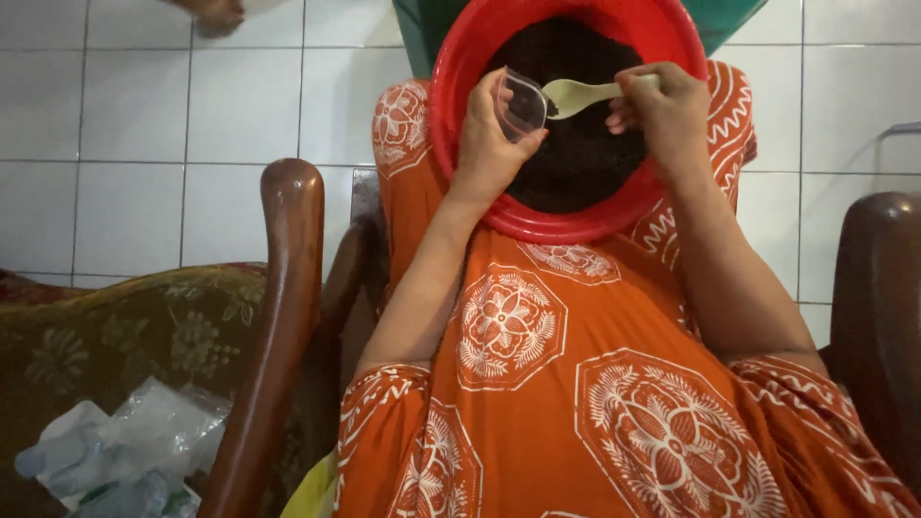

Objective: Scooping a dark granular substance from a large red basin into small clear plastic bags using a spoon.

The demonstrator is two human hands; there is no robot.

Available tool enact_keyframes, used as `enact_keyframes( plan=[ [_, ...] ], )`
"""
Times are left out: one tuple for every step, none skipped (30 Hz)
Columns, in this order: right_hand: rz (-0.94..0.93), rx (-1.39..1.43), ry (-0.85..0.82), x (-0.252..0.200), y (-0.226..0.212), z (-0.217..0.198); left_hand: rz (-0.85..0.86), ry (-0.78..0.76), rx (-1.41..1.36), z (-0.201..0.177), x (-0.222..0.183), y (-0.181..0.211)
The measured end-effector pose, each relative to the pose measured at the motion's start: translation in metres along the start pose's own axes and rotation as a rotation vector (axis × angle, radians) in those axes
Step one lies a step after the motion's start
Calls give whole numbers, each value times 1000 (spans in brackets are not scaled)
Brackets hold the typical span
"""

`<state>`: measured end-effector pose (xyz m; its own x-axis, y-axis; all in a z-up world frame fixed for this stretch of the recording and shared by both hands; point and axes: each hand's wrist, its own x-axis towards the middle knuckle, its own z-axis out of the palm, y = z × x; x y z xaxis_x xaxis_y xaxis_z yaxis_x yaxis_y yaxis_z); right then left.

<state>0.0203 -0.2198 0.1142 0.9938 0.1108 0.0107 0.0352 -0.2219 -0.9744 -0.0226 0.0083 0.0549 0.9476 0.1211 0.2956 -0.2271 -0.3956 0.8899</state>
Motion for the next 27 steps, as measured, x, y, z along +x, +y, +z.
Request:
enact_keyframes(
  plan=[
    [35, 92, 34, 0, -4, -3, 6, 11, -6, 2, 1, -4],
    [70, 185, 68, 1, -7, -5, 12, 21, -12, 4, 1, -9],
    [62, 184, 70, -1, -16, -8, 20, 24, -14, 2, 2, -3],
    [24, 157, 82, -2, -24, -12, -20, -2, -9, -1, 2, 2],
    [-12, 130, 93, -6, -32, -15, -63, -28, -3, -4, 0, 8],
    [-18, 129, 93, -14, -46, -16, -58, -25, -4, 0, -2, 2],
    [-89, 103, 75, -20, -61, -16, -9, -13, -1, 3, 0, -5],
    [-160, 77, 57, -26, -76, -17, 39, -1, 3, 5, 2, -10],
    [-169, 78, 57, -29, -78, -14, 47, 4, 4, 4, 2, -9],
    [-209, 87, 19, -32, -80, -13, 34, 12, 8, 3, 2, -8],
    [-246, 94, -16, -36, -82, -11, 20, 15, 9, 4, 2, -8],
    [-253, 94, -13, -38, -80, -9, 27, 16, 9, 8, 0, -13],
    [-317, -99, -3, -38, -79, -6, 41, 66, -7, 12, 2, -19],
    [-377, -293, 7, -39, -78, -4, 56, 116, -24, 16, 3, -25],
    [-383, -294, 12, -35, -73, -3, 64, 117, -25, 16, 4, -26],
    [-394, -216, 44, -32, -68, -3, 52, 112, -21, 16, 6, -29],
    [-405, -138, 74, -28, -63, -2, 39, 107, -16, 16, 7, -31],
    [-411, -137, 77, -24, -54, -4, 46, 109, -15, 16, 6, -31],
    [-385, -167, 87, -19, -45, -5, 34, 111, 1, 17, 7, -31],
    [-359, -197, 97, -14, -36, -7, 23, 112, 17, 18, 7, -31],
    [-363, -197, 99, -12, -25, -5, 27, 114, 16, 17, 7, -30],
    [-304, -223, 94, -10, -13, -3, 41, 115, 14, 16, 8, -29],
    [-246, -248, 89, -8, -2, -1, 56, 116, 14, 15, 9, -29],
    [-250, -247, 92, -9, 11, 2, 61, 117, 14, 17, 8, -29],
    [-203, -345, 85, -10, 22, 6, 63, 123, 18, 18, 7, -29],
    [-155, -442, 80, -10, 34, 9, 64, 129, 23, 18, 7, -30],
    [-156, -440, 80, -10, 36, 13, 66, 130, 25, 19, 5, -30]
  ],
)
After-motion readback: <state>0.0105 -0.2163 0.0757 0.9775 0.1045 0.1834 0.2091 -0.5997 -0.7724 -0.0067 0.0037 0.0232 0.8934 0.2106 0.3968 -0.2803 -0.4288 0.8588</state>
